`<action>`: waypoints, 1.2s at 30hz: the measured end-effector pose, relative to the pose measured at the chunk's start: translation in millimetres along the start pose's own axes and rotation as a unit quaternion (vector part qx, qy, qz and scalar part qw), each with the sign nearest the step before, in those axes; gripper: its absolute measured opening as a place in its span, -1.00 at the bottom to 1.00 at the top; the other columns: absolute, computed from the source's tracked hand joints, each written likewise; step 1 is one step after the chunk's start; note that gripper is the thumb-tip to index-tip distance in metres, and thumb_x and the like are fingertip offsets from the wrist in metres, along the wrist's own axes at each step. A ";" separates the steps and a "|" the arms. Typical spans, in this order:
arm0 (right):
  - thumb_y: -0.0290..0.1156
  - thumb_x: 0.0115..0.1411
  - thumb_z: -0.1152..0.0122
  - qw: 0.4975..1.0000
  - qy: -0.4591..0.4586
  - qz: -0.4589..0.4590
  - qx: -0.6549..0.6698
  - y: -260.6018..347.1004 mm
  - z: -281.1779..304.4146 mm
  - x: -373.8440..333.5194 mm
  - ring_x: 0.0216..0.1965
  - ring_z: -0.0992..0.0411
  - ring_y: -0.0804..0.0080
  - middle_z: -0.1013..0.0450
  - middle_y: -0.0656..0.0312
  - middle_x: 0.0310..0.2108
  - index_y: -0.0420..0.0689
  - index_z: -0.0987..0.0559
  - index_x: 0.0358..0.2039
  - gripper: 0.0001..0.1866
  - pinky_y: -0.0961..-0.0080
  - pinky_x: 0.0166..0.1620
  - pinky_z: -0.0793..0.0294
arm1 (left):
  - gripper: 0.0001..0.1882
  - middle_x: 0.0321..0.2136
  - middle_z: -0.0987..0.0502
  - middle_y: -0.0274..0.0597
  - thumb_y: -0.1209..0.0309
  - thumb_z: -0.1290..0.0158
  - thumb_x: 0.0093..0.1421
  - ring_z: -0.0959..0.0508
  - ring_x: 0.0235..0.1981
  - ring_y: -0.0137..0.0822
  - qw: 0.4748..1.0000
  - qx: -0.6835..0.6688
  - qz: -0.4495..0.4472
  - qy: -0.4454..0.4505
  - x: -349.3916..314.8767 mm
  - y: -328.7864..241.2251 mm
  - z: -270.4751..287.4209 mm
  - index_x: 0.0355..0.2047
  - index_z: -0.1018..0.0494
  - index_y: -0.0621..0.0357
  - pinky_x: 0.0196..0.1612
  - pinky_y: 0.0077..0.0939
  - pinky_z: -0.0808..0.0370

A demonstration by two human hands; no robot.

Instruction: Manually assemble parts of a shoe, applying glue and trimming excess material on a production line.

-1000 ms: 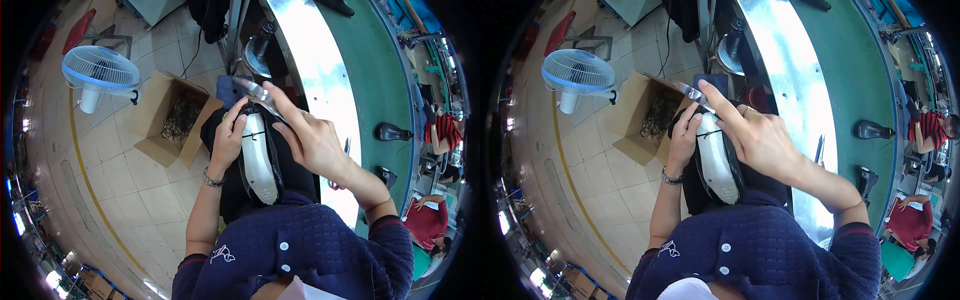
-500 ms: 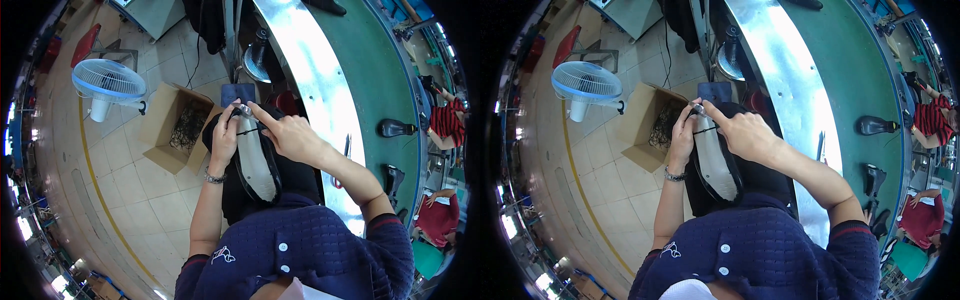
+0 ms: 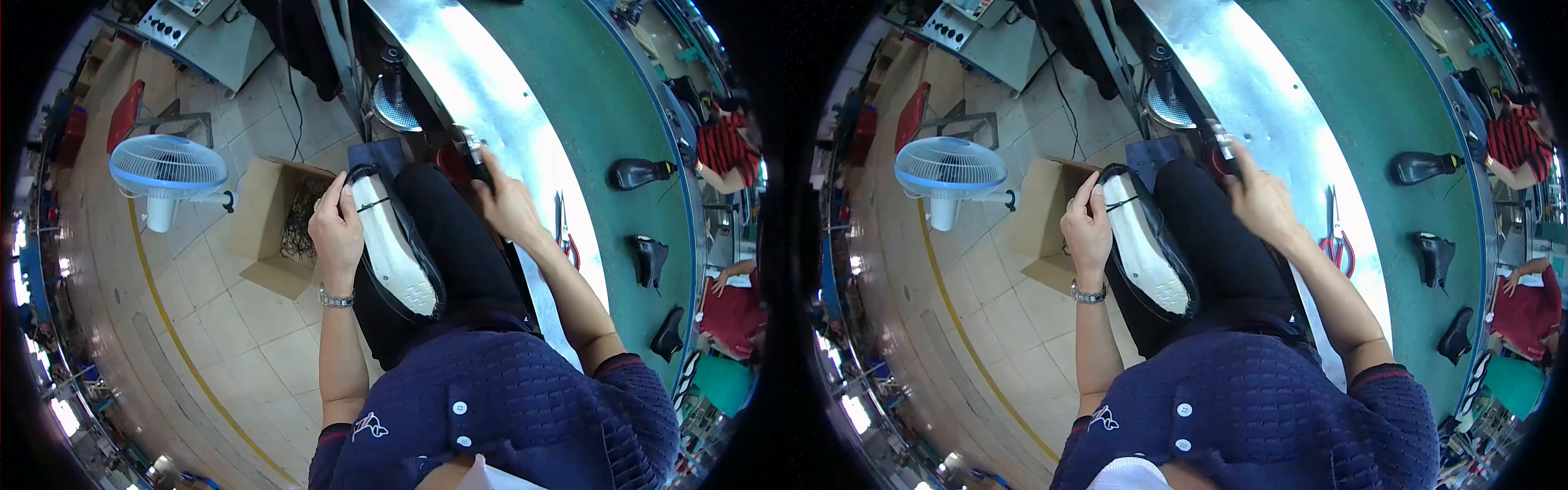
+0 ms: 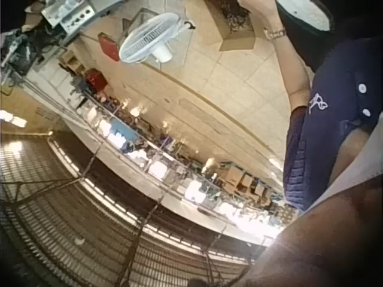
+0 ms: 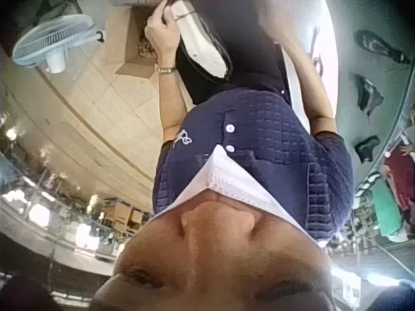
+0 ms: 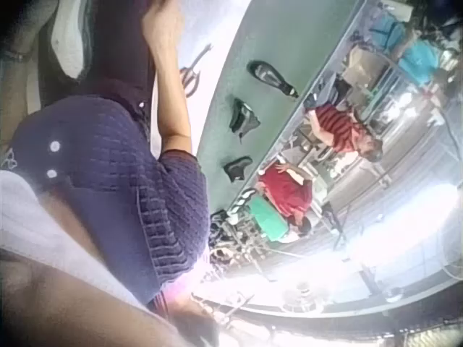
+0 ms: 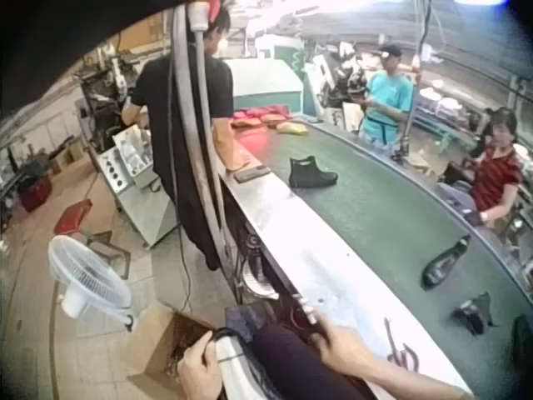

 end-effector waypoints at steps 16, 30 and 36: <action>-0.39 0.10 -0.31 0.959 -0.152 -0.227 -0.072 -210.4 22.3 -181.8 -0.23 -0.48 0.13 -0.46 -0.04 -0.20 -0.28 -0.47 -0.09 -0.61 0.26 -0.14 -0.46 | -0.66 -0.52 -0.45 -0.43 0.26 -0.08 0.28 -0.29 -0.53 -0.62 0.980 -0.170 0.095 0.025 12.3 33.4 -11.9 -0.03 -0.53 0.21 -0.47 -0.65 -0.28; 0.12 -0.05 -0.43 0.697 0.388 -0.200 0.569 14.0 -4.3 -127.4 -0.54 -0.21 0.74 -0.22 0.47 -0.49 -0.21 -0.38 0.06 -0.17 0.79 -0.50 -0.19 | -0.76 0.05 -0.44 -0.05 0.38 -0.12 0.21 -0.52 -0.02 -0.12 0.990 0.007 -0.041 -0.134 -44.0 -26.9 3.0 -0.14 -0.55 0.20 -0.03 -0.35 -0.47; 0.29 0.17 -0.05 0.696 0.415 -0.259 0.526 57.0 -45.6 -114.2 -0.57 -0.18 0.77 -0.22 0.50 -0.51 -0.15 -0.43 -0.10 -0.32 0.81 -0.52 -0.17 | -0.95 -0.16 -0.45 -0.14 0.52 -0.03 0.23 -0.56 -0.32 -0.16 0.978 0.036 -0.072 -0.190 -48.0 -30.5 4.3 -0.33 -0.47 0.24 -0.38 -0.38 -0.52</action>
Point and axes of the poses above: each hand's wrist, its own x-axis towards the middle knuckle, its own z-axis out of the back of the hand, y = z × x, the point moved 7 cm from there along x, towards the middle knuckle
